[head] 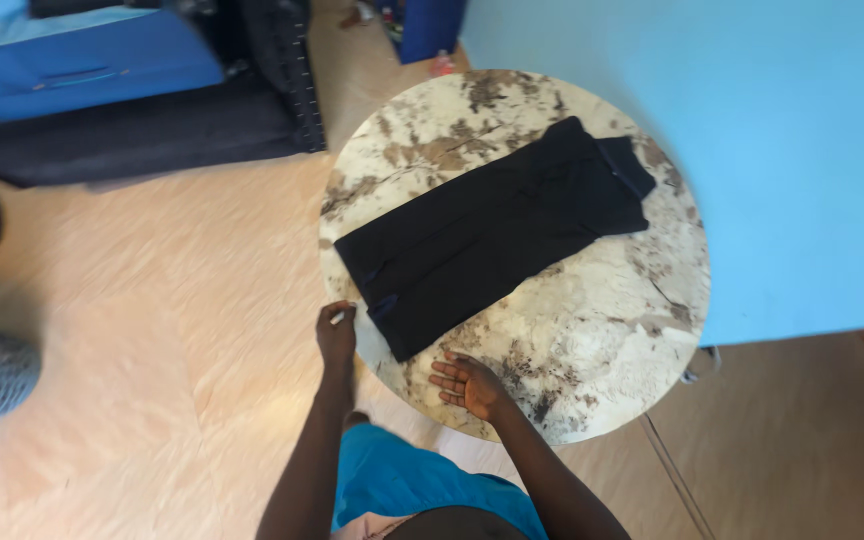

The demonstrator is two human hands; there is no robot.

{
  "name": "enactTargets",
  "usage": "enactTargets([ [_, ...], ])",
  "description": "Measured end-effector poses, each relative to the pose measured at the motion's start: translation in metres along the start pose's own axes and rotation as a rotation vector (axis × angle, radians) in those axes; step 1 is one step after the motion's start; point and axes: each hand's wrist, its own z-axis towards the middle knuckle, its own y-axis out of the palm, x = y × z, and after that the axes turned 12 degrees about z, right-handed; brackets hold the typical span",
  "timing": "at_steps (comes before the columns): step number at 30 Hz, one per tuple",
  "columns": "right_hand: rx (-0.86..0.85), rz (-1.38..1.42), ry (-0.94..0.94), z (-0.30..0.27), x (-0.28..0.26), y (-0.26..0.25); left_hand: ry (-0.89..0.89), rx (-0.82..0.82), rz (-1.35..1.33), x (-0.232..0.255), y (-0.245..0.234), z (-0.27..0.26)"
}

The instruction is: The person picks up clothing items from a pile on the floor one by one, folds pants, a top, and a shirt on a table by hand, and places them into an open suitcase.

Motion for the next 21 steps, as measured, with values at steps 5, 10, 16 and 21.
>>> enactTargets([
  [5,0.116,-0.061,0.07,0.022,-0.022,0.014,0.197,0.053,0.361,0.007,0.007,0.079],
  [10,0.442,-0.338,-0.011,0.042,-0.035,0.059,0.442,-0.053,0.631,0.05,0.01,0.128],
  [16,0.766,-0.485,-0.129,0.025,-0.014,0.122,0.36,-0.43,0.844,0.079,-0.002,0.16],
  [21,0.858,-0.591,-0.183,0.027,0.01,0.164,0.572,-0.488,0.789,0.056,-0.003,0.179],
])
